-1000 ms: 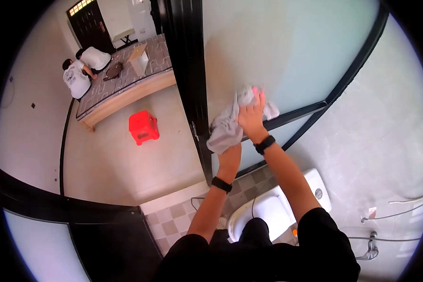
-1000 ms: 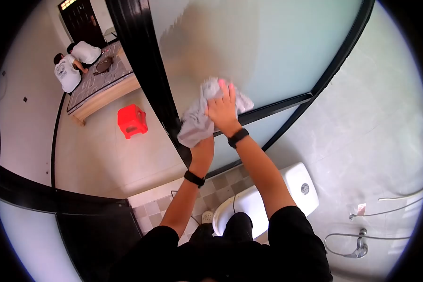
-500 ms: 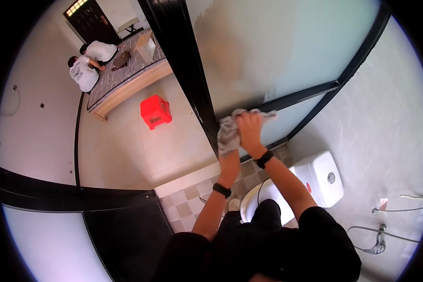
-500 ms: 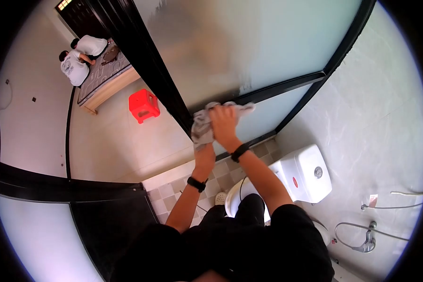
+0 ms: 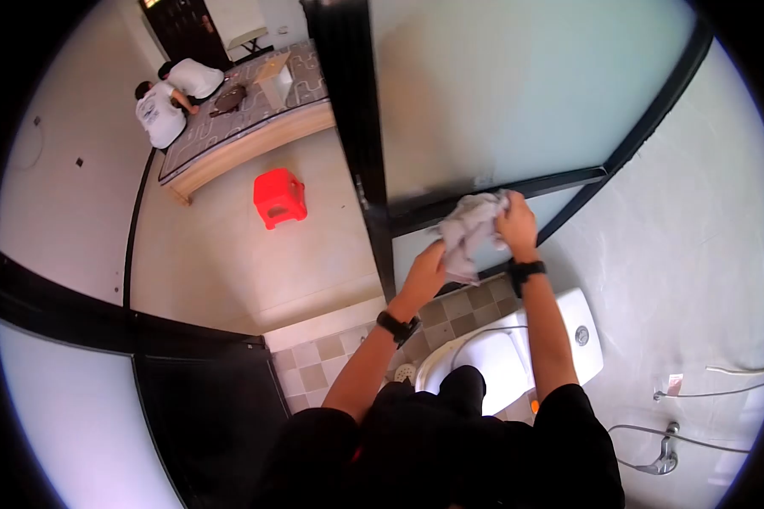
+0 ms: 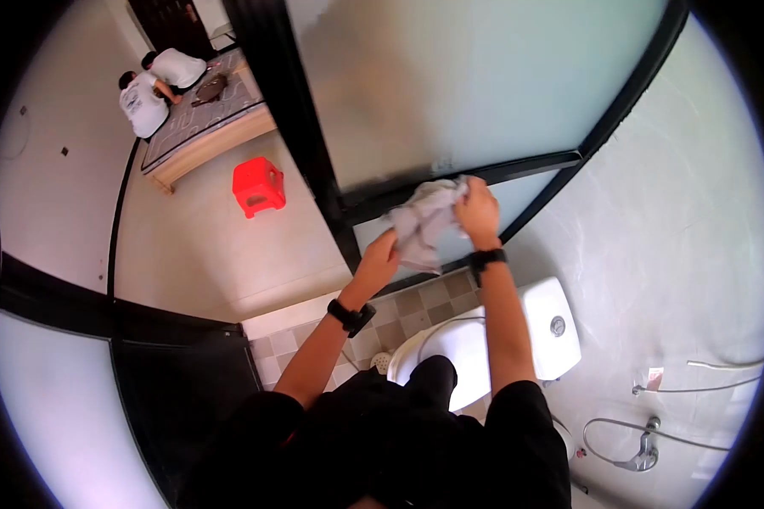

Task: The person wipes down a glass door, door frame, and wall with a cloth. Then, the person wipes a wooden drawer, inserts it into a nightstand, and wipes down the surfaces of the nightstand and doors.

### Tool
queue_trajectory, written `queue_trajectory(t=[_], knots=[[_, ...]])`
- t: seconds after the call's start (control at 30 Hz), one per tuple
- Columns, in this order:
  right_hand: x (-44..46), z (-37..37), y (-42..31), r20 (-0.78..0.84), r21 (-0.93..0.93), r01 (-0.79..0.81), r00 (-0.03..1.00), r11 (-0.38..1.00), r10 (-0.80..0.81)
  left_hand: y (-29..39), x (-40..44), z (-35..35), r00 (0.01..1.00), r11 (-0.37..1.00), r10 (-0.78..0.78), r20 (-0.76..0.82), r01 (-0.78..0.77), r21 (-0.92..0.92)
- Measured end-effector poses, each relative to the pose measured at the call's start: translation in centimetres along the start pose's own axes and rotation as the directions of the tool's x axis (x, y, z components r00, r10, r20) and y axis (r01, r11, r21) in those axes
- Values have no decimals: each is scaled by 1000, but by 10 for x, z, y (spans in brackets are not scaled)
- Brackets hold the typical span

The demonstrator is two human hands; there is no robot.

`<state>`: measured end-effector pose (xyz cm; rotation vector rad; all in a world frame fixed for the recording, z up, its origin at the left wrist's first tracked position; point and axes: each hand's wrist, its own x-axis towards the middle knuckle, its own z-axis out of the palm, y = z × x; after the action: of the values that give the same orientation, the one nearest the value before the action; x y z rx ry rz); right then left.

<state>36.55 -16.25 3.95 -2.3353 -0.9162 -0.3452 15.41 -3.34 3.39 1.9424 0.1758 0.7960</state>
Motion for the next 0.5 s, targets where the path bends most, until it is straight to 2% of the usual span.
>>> queue_trajectory(t=[0.07, 0.1, 0.13, 0.17, 0.2, 0.23, 0.27, 0.3, 0.37, 0.43, 0.5], knots=[[-46, 9, 33, 118, -59, -55, 991, 997, 61, -7, -2, 2, 963, 989, -86, 255, 113, -94], [-86, 14, 40, 80, 0, -66, 995, 998, 65, -11, -12, 5, 947, 981, -105, 304, 149, -127], [-124, 14, 39, 133, 32, -214, 969, 976, 208, -15, -24, 9, 930, 970, -117, 349, 183, -162], [-165, 21, 57, 165, 91, -230, 963, 969, 214, -17, -35, 10, 907, 971, -150, 393, 209, -112], [-201, 19, 62, 180, 196, -325, 940, 925, 292, -21, -46, 11, 881, 971, -183, 436, 231, -59], [-242, 27, 86, 157, 391, -284, 958, 875, 241, -29, -54, 15, 880, 976, -162, 447, 209, -58], [-262, 12, 73, 228, 616, -488, 862, 619, 453, -40, -71, 21, 908, 981, -168, 384, 193, -26], [-287, -17, 49, 365, 752, -607, 707, 256, 606, -47, -92, 22, 927, 981, -188, 325, 196, 7], [-315, -51, 18, 304, 777, -577, 693, 250, 653, -56, -108, 23, 910, 971, -233, 343, 236, 33], [-347, -69, 13, 279, 854, -497, 686, 152, 671, -54, -133, 26, 887, 957, -282, 364, 284, 50], [-366, -86, 5, 213, 892, -435, 647, 125, 732, -55, -143, 16, 851, 877, -375, 368, 454, -157]])
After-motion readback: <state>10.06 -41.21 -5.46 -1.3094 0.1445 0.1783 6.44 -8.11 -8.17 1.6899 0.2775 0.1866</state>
